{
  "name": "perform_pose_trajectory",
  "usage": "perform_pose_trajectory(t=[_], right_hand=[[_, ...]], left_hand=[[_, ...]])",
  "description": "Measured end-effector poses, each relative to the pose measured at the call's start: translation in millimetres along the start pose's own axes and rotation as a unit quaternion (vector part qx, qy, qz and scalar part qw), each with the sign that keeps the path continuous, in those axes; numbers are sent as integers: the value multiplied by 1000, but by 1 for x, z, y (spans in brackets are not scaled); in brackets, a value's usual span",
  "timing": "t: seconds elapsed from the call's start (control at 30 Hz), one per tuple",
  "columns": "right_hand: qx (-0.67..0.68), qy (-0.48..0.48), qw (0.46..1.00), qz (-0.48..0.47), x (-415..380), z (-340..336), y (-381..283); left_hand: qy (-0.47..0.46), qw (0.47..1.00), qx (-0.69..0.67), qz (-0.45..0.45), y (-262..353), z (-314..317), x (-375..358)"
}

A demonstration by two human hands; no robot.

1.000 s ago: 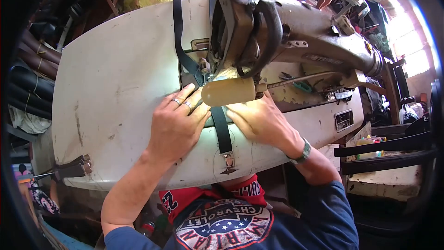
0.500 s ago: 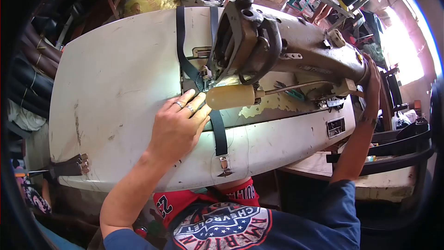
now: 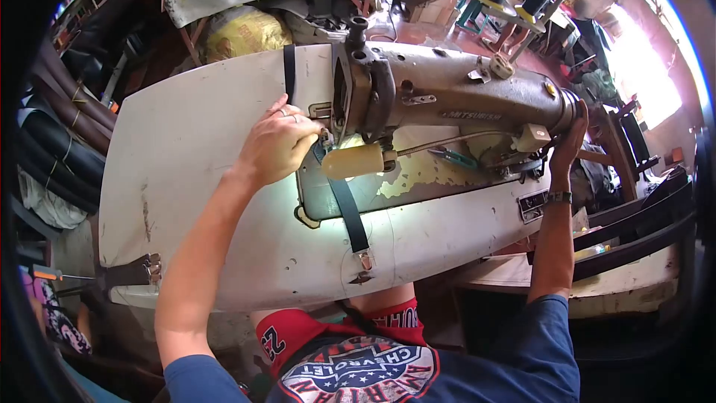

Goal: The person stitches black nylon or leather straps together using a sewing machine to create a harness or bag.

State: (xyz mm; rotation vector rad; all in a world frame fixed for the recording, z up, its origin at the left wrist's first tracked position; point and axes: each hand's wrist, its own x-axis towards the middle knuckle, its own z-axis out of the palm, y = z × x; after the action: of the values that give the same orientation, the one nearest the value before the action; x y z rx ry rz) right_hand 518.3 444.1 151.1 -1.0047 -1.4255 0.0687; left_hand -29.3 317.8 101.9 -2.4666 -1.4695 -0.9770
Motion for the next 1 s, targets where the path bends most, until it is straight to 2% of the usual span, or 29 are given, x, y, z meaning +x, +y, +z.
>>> perform_pose_trajectory(t=[0.07,0.1,0.13,0.17,0.2,0.23,0.3,0.37,0.43,0.47,0.57,0.6,0.77,0.83,0.87,1.0], right_hand=[[-86,-15,995,-45,7,-11,8],[-133,-23,989,-62,4,-11,-11],[-200,9,980,5,-6,-16,-32],[-172,51,984,-16,-15,-18,-45],[-134,40,990,-23,-32,-14,-78],[-96,29,995,-28,-58,-5,-110],[-50,-119,988,-85,-109,16,-140],[-45,-293,945,-139,-140,61,-171],[-20,-384,903,-192,-151,113,-193],[-51,-468,868,-162,-146,127,-194],[-67,-547,825,-126,-136,169,-184],[25,-492,845,-209,-142,182,-172],[106,-491,852,-145,-153,193,-167],[107,-498,854,-105,-155,188,-169],[110,-488,853,-153,-156,190,-164],[109,-492,858,-101,-160,193,-158]], left_hand=[[-77,997,-22,-15,-4,-3,3],[-97,994,-11,-45,3,-5,3],[-117,990,0,-75,12,-11,-2],[-137,985,14,-107,20,-17,-8],[-148,984,14,-101,25,-21,-15],[-151,980,-2,-130,35,-27,-17],[-155,969,-32,-190,62,-31,-18],[-152,970,-37,-188,71,-30,-23],[-183,962,-19,-202,72,-28,-26],[-188,959,-19,-211,73,-29,-25],[-134,970,-60,-195,67,-25,-30],[-124,975,-38,-180,65,-23,-32],[-46,994,61,-85,68,-27,-26],[-48,995,33,-75,60,-17,-23],[-55,995,24,-74,55,-13,-23],[-63,995,-3,-71,50,-11,-23]])
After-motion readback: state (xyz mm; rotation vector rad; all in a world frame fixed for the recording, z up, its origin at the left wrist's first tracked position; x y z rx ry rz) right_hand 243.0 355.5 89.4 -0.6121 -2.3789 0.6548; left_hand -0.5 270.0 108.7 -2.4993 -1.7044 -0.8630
